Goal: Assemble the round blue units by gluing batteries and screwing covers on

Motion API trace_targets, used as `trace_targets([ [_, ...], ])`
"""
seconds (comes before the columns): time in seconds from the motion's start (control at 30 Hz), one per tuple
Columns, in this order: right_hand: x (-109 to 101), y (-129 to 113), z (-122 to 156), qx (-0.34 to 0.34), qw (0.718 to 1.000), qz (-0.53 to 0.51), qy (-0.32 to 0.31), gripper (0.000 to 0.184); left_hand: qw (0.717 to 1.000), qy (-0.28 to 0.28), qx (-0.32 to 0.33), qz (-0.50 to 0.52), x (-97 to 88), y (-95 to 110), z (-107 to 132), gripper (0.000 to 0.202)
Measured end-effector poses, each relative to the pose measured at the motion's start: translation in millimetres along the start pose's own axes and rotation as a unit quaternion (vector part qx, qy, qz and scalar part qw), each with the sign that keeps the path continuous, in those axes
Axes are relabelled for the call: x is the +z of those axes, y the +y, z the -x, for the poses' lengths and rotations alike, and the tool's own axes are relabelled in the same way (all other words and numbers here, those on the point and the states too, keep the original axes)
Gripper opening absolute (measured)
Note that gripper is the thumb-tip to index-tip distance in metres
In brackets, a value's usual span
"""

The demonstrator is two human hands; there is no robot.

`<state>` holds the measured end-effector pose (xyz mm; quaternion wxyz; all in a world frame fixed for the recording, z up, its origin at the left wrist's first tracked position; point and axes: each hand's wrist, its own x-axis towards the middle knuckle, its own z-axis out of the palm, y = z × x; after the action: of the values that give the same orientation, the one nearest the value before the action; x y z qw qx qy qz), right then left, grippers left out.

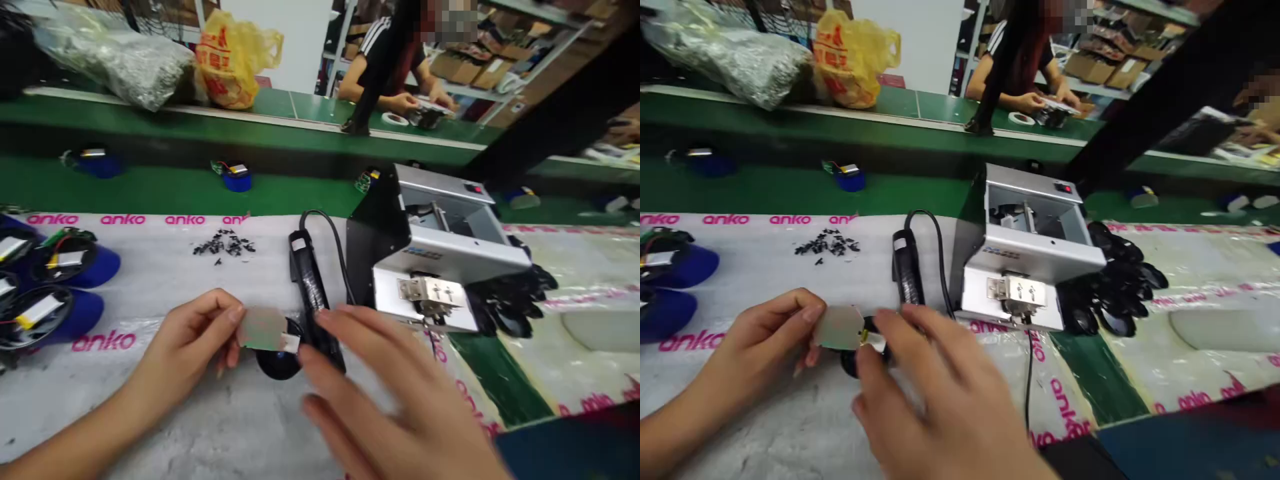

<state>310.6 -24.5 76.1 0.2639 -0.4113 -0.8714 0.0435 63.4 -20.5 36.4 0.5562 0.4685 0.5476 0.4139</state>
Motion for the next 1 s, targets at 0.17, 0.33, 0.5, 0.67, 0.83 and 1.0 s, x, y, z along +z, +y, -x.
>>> trace_targets([
  [0.17,38.4,-30.1,-24.9,-0.141,0.987,0.033,-0.069,0.04,0.997,0.006,0.061,-0.04,3.5,1.1,10.9,0.023],
  [0.33,36.4,-19.4,-22.2,-0.105,0.993,-0.021,-0.05,0.049,0.973,-0.005,0.199,-0.117,6.1,0.2,16.7,0.02],
  [0.5,35.2,-14.4,-15.9,-0.011,0.989,-0.145,-0.033,0.041,0.915,-0.082,0.339,-0.204,0.2,-10.4,18.3,0.029],
  [0.67,39.9,-3.9,-4.4,0.088,0.964,-0.247,-0.037,0.04,0.918,-0.116,0.205,-0.32,3.0,-21.3,8.8,0.07],
  [0.83,42.8,-11.3,13.6,0.142,0.962,-0.231,-0.017,0.039,0.943,-0.18,0.162,-0.227,6.7,-21.4,-0.6,0.05],
  [1.0,58.0,-16.2,30.6,0.159,0.964,-0.212,0.034,0.039,0.957,-0.174,0.147,-0.178,6.5,-20.9,-0.4,0.033],
])
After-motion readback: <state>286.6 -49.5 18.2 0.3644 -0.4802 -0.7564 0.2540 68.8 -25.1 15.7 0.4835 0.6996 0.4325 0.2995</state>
